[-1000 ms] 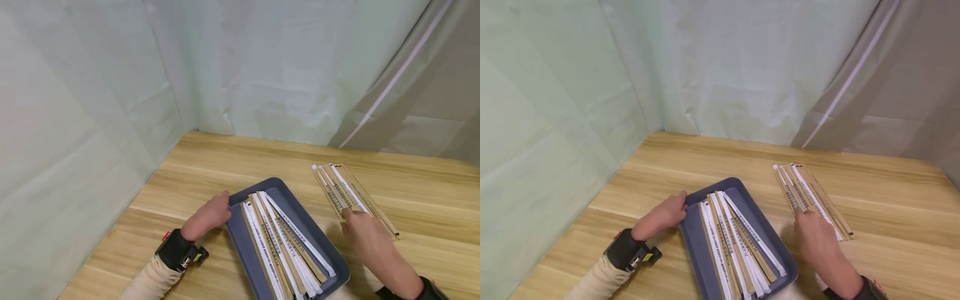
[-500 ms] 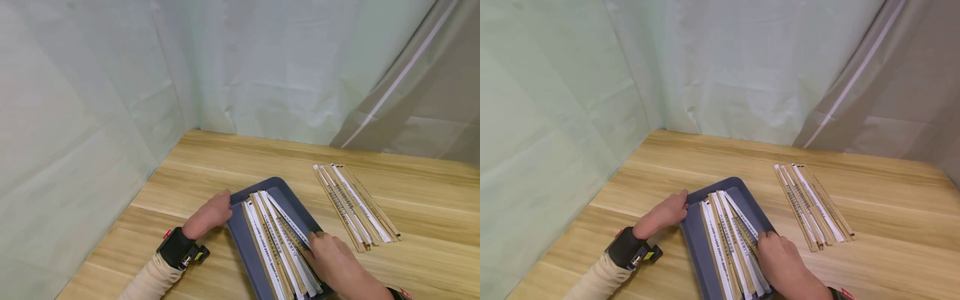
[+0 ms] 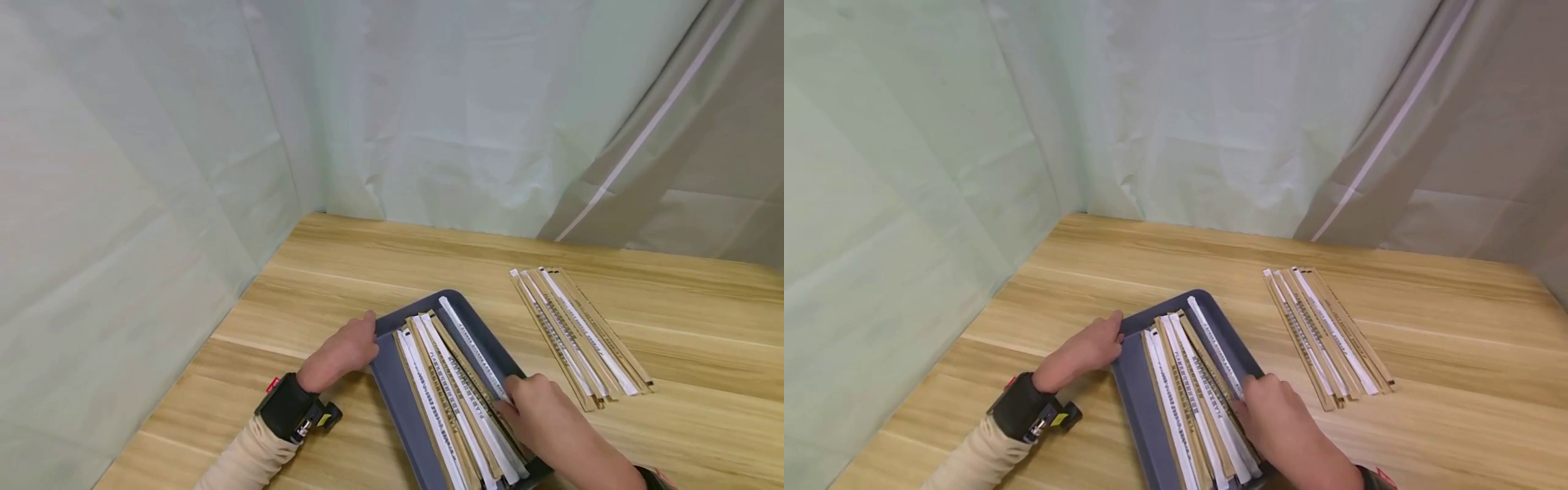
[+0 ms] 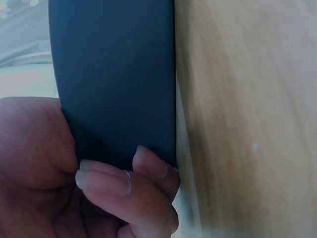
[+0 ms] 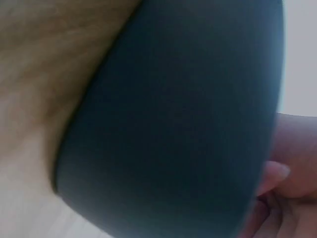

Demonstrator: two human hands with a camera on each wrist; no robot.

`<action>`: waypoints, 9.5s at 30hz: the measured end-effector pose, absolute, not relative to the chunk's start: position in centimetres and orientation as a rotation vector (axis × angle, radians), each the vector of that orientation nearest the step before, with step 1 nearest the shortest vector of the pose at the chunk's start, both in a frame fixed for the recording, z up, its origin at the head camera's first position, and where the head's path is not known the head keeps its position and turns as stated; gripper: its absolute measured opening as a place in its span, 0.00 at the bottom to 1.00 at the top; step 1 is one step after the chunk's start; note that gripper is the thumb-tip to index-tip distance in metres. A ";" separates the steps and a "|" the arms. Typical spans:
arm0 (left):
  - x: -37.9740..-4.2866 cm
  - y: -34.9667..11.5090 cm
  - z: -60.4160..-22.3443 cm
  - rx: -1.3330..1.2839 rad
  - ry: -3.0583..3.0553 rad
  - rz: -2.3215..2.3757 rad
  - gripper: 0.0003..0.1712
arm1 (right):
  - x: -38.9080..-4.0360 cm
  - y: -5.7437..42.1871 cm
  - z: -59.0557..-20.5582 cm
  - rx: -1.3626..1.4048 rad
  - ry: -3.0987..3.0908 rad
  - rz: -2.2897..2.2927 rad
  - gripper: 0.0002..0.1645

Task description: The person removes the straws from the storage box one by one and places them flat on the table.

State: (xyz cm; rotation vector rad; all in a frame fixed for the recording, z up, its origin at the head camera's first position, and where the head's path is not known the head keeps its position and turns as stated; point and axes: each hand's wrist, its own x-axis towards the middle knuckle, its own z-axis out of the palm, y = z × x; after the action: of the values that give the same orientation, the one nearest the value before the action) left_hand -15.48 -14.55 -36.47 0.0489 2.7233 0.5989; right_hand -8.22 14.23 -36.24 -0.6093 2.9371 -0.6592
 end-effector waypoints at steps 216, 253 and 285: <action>-16.1 -14.2 -37.6 0.054 2.710 0.600 0.24 | -11.2 17.5 -34.2 -0.625 3.222 -0.558 0.11; -15.9 -14.0 -37.4 0.025 2.720 0.586 0.32 | -13.1 19.6 -36.5 -0.509 3.107 -0.387 0.19; -15.6 -14.3 -37.5 0.055 2.740 0.616 0.21 | -13.2 20.6 -37.2 -0.421 3.182 -0.200 0.15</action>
State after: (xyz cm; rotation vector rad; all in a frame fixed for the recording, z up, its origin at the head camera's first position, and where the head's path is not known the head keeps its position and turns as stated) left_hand -15.64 -14.25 -37.55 0.0546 2.7400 0.6161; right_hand -13.23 20.60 -37.25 -0.4215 3.1816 -0.2001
